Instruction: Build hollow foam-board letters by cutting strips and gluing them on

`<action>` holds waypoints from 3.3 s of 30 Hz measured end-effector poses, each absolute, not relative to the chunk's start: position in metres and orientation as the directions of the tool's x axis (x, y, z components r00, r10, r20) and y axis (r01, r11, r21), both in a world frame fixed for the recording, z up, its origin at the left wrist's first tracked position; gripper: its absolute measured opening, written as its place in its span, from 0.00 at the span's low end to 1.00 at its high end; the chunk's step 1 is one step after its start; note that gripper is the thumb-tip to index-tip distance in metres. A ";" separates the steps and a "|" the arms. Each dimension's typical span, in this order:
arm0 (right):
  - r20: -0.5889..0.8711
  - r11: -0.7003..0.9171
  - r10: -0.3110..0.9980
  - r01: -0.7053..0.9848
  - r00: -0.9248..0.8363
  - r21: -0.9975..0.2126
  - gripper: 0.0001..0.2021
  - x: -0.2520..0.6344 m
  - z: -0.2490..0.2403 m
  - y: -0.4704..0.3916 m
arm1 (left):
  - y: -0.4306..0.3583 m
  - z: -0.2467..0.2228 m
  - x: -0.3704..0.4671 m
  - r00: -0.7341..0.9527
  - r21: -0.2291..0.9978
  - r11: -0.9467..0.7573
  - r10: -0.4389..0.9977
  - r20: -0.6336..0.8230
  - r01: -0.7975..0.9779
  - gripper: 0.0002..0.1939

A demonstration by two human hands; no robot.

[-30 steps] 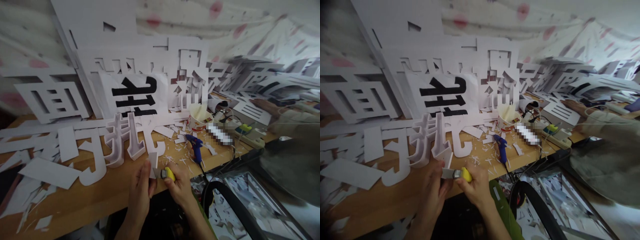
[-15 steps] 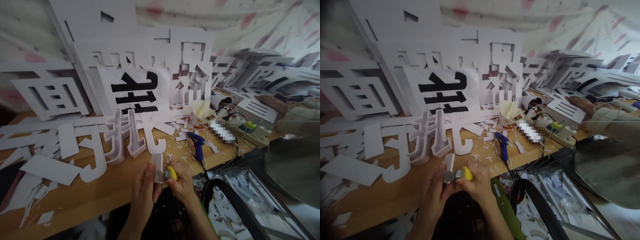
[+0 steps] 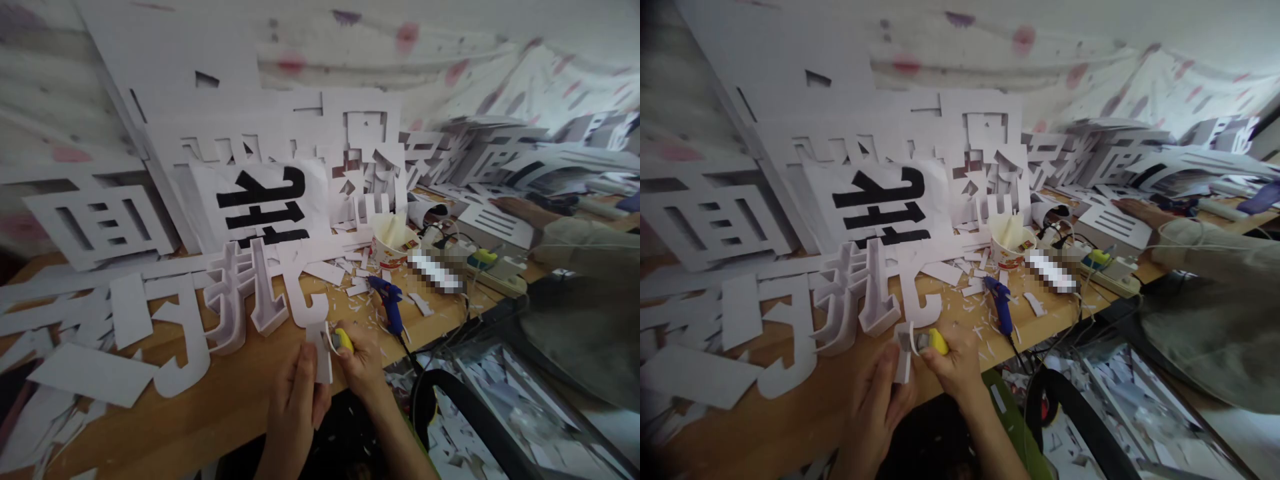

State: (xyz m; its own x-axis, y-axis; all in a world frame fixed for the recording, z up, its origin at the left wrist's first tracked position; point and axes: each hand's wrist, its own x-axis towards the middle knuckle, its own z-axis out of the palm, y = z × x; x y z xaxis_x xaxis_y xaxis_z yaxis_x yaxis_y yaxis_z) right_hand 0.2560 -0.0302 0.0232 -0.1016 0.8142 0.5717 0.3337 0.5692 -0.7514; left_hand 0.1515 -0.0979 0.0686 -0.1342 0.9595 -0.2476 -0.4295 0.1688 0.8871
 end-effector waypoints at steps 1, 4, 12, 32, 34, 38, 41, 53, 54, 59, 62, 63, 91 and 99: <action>0.546 0.536 0.835 0.340 -0.074 -0.773 0.34 0.256 0.022 -0.025 | -0.100 0.072 0.154 -0.145 0.882 0.181 0.953 -0.267 -0.434 0.31; 0.458 0.417 0.888 0.343 0.044 -0.842 0.31 0.260 0.019 -0.011 | -0.105 0.079 0.158 -0.206 0.882 0.217 0.923 -0.325 -0.417 0.33; 0.605 0.631 0.775 0.264 -0.182 -0.729 0.36 0.258 0.023 -0.039 | -0.091 0.071 0.148 -0.356 0.908 0.117 0.894 -0.274 -0.403 0.32; 0.495 0.507 0.861 0.239 -0.113 -0.828 0.35 0.249 0.017 -0.048 | -0.103 0.070 0.144 -0.411 0.931 0.098 0.877 -0.248 -0.351 0.31; 0.531 0.563 0.826 0.236 -0.186 -0.792 0.35 0.247 0.020 -0.057 | -0.100 0.066 0.140 -0.423 0.920 0.102 0.865 -0.271 -0.380 0.31; 0.565 0.615 0.788 0.288 -0.244 -0.734 0.34 0.242 0.022 -0.067 | -0.098 0.064 0.141 -0.411 0.858 0.132 0.835 -0.367 -0.497 0.31; 0.557 0.607 0.795 0.317 -0.241 -0.729 0.35 0.242 0.022 -0.067 | -0.098 0.065 0.142 -0.408 0.822 0.131 0.818 -0.405 -0.554 0.30; 0.567 0.620 0.785 0.326 -0.251 -0.714 0.35 0.238 0.021 -0.065 | -0.102 0.068 0.139 -0.396 0.803 0.086 0.836 -0.381 -0.590 0.31; 0.562 0.615 0.788 0.324 -0.251 -0.719 0.35 0.237 0.020 -0.065 | -0.102 0.068 0.139 -0.402 0.803 0.081 0.833 -0.380 -0.590 0.31; 0.557 0.615 0.788 0.302 -0.261 -0.728 0.34 0.238 0.021 -0.065 | -0.104 0.067 0.138 -0.386 0.839 0.085 0.860 -0.334 -0.538 0.31; 0.566 0.619 0.785 0.306 -0.252 -0.724 0.35 0.241 0.021 -0.065 | -0.106 0.067 0.139 -0.358 0.869 0.106 0.882 -0.307 -0.483 0.31; 0.565 0.617 0.787 0.316 -0.248 -0.721 0.35 0.242 0.021 -0.064 | -0.106 0.068 0.139 -0.351 0.874 0.111 0.886 -0.303 -0.472 0.31; 0.456 0.468 0.883 0.281 -0.110 -0.838 0.33 0.248 0.027 -0.039 | -0.109 0.086 0.142 -0.320 0.910 0.114 0.913 -0.254 -0.398 0.30; 0.499 0.564 0.815 0.205 -0.296 -0.800 0.33 0.237 0.040 -0.052 | -0.102 0.080 0.133 -0.328 0.904 0.064 0.919 -0.219 -0.424 0.30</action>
State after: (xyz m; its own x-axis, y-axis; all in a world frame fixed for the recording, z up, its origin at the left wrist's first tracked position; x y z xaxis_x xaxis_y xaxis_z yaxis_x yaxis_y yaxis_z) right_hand 0.2375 -0.0524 0.0400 -0.2956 0.8148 0.4986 0.2049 0.5639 -0.8000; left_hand 0.1334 -0.1017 0.0803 -0.3280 0.9189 -0.2192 -0.4237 0.0643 0.9035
